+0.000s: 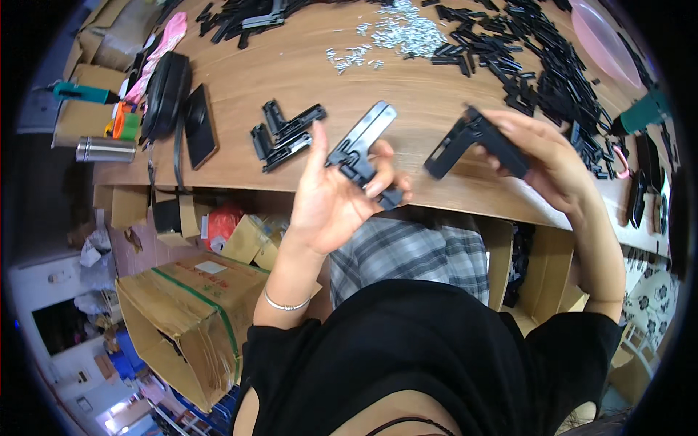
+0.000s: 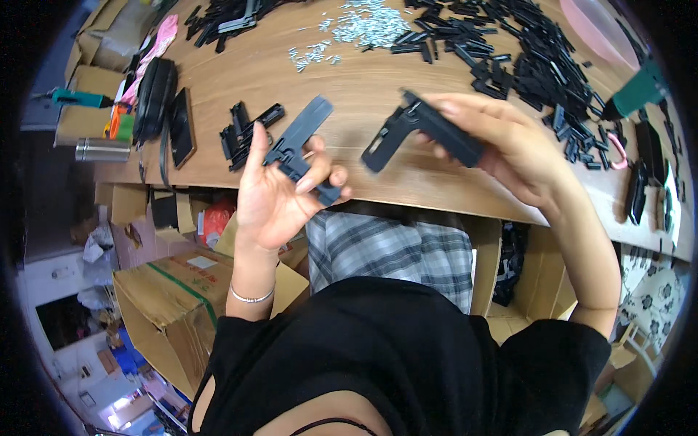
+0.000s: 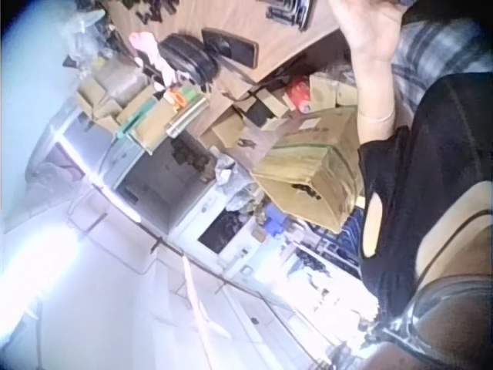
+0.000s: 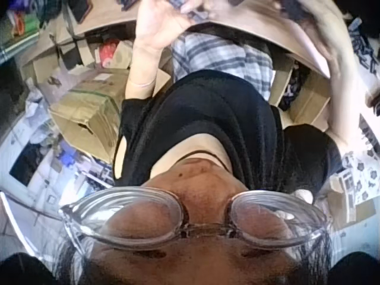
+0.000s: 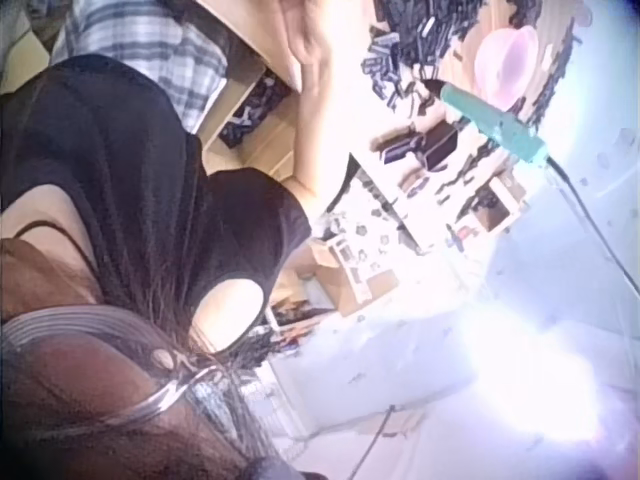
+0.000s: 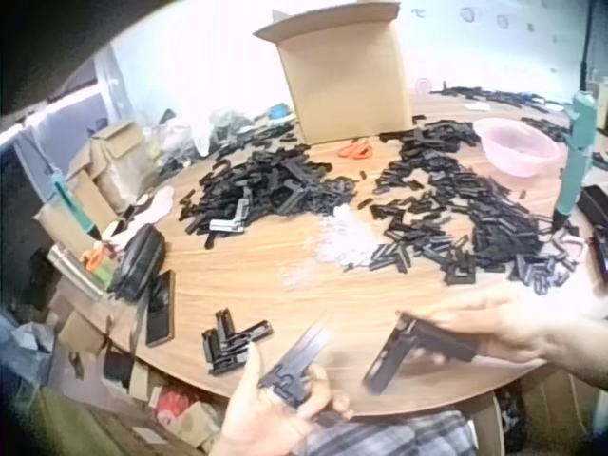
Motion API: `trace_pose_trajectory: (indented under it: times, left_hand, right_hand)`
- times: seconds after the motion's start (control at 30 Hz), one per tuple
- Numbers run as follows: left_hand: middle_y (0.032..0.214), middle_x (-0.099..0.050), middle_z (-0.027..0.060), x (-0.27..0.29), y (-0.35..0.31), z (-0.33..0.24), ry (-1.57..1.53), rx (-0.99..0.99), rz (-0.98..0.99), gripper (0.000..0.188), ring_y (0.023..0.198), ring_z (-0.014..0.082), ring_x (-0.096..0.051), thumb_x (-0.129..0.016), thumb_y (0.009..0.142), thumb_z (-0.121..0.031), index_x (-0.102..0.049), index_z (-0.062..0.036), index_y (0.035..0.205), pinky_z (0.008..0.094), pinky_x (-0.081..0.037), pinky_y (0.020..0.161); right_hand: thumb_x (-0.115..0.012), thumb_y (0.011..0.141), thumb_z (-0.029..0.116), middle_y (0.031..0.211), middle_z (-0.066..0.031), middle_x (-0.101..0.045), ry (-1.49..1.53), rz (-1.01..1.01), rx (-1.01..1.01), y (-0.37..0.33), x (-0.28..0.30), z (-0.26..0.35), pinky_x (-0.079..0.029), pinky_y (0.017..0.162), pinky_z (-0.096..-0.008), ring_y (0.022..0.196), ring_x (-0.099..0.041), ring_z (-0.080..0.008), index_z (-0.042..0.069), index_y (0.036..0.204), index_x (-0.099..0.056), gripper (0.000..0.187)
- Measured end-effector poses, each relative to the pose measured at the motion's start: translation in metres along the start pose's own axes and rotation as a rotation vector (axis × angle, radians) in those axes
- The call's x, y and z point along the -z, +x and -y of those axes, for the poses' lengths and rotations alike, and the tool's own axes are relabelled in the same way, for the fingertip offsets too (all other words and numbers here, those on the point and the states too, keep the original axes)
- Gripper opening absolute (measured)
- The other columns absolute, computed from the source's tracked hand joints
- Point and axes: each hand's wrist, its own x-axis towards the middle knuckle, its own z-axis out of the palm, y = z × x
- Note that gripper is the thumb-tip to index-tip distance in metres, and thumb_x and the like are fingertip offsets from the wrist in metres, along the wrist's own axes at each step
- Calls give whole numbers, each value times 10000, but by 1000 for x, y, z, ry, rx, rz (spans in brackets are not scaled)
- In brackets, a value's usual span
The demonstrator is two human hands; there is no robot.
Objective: The person assembles small black metal hardware components on a wooden table. They pick up parts, align them, and use a green power drill to fasten screws. The person also sorts through a pile of screws and places finished units into a metal container.
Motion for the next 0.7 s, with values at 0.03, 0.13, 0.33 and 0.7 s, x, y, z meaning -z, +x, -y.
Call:
trace_pose_trajectory:
  times: [0.03, 0.13, 0.33, 0.7]
  left_hand:
    - [642, -435, 59, -1, -1, 1, -30, 12, 13, 775, 883, 311, -515, -124, 930, -632, -534, 8, 1085, 458, -446, 844]
    - [685, -467, 75, -5, -5, 8, -112, 43, -1, 821, 833, 301, -530, -117, 917, -656, -529, 28, 1109, 426, -442, 806]
    - [750, -486, 61, -9, -14, 15, -3, 53, -124, 688, 669, 170, -472, -288, 928, -611, -532, 12, 1088, 346, -452, 689]
    - [715, -444, 8, -17, -18, 37, -263, 203, -1, 780, 545, 107, -408, -177, 895, -692, -563, -29, 1034, 316, -436, 650]
  right_hand:
    - [-523, 940, 250, 974, -159, -624, 43, 30, -32, 2, -2, -2, -492, 711, -229, 783, -601, -135, -68, 1275, -448, 468]
    - [-520, 944, 237, 965, -141, -644, 69, 47, -152, 6, -9, -6, -505, 740, -229, 782, -613, -128, -71, 1233, -496, 423]
    - [-534, 939, 250, 958, -101, -665, -139, 89, -160, 5, -27, 6, -516, 724, -223, 815, -634, -113, -43, 1152, -582, 365]
    - [-526, 942, 272, 792, -138, -670, -94, 69, -184, -3, -31, 0, -455, 549, -197, 583, -562, -96, -61, 1087, -607, 372]
